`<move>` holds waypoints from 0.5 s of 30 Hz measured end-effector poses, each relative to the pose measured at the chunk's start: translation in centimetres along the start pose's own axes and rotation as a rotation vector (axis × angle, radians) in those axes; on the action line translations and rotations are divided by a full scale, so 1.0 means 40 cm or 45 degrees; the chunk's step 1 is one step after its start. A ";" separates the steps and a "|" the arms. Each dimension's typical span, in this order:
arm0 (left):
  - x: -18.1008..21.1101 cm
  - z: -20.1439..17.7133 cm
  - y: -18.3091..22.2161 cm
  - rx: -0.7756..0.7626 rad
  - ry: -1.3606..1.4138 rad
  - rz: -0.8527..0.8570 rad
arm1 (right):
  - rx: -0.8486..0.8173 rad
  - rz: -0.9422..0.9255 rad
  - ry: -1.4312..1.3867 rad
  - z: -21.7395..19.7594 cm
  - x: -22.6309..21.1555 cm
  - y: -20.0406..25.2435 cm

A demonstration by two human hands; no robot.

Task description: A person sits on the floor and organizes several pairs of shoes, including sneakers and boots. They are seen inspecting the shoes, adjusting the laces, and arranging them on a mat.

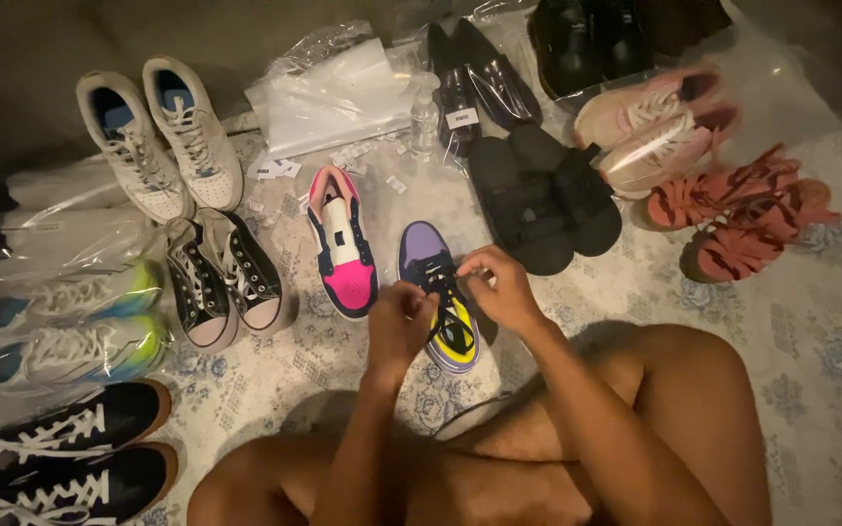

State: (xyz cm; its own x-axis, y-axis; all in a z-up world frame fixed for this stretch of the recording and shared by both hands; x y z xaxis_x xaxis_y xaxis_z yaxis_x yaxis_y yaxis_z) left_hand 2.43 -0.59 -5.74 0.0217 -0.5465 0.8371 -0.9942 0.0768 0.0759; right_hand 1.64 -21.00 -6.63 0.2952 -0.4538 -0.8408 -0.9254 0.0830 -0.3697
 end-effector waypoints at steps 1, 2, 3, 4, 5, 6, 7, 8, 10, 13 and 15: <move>0.010 0.005 0.005 0.056 -0.138 0.162 | 0.010 0.085 -0.043 0.006 0.006 0.003; 0.019 0.011 0.011 0.112 -0.275 0.324 | 0.019 0.169 -0.085 0.012 0.011 0.006; 0.024 0.022 0.017 0.112 -0.277 0.323 | 0.019 0.169 -0.087 0.009 0.001 0.000; 0.027 0.034 0.023 0.044 -0.329 0.264 | -0.088 0.037 -0.057 0.008 -0.013 -0.006; 0.030 0.045 0.029 -0.026 -0.381 0.205 | -0.192 -0.096 -0.027 0.007 -0.026 -0.012; 0.058 0.038 0.041 -0.026 -0.383 0.204 | -0.193 -0.095 -0.029 0.001 -0.041 -0.013; 0.086 0.032 0.050 -0.045 -0.394 0.155 | -0.304 -0.147 -0.043 -0.003 -0.057 -0.014; 0.115 0.027 0.059 -0.063 -0.404 0.107 | -0.414 -0.200 -0.057 -0.007 -0.073 -0.016; 0.042 0.085 0.054 0.106 -0.542 0.272 | -0.479 -0.210 0.006 -0.020 -0.113 -0.024; 0.041 0.071 0.062 0.170 -0.600 0.407 | -0.569 -0.231 0.114 -0.020 -0.119 -0.024; 0.044 0.046 0.056 0.061 -0.523 0.381 | -0.588 -0.242 0.160 -0.020 -0.119 -0.027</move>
State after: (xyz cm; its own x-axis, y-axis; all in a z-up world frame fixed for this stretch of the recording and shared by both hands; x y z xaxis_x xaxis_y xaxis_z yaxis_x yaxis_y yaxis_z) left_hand 0.05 -2.92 -5.10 -0.2987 -0.7900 0.5354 -0.9544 0.2473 -0.1674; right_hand 1.05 -19.65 -1.90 0.4635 -0.5284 -0.7113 -0.8752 -0.3985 -0.2742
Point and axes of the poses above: each hand's wrist, its own y-axis away from the middle knuckle, its own z-axis out of the palm, x = y × z, the point moved 1 cm from there along -y, towards the middle knuckle, and after that the axes turned 2 degrees about -y, right-handed, at the moved point
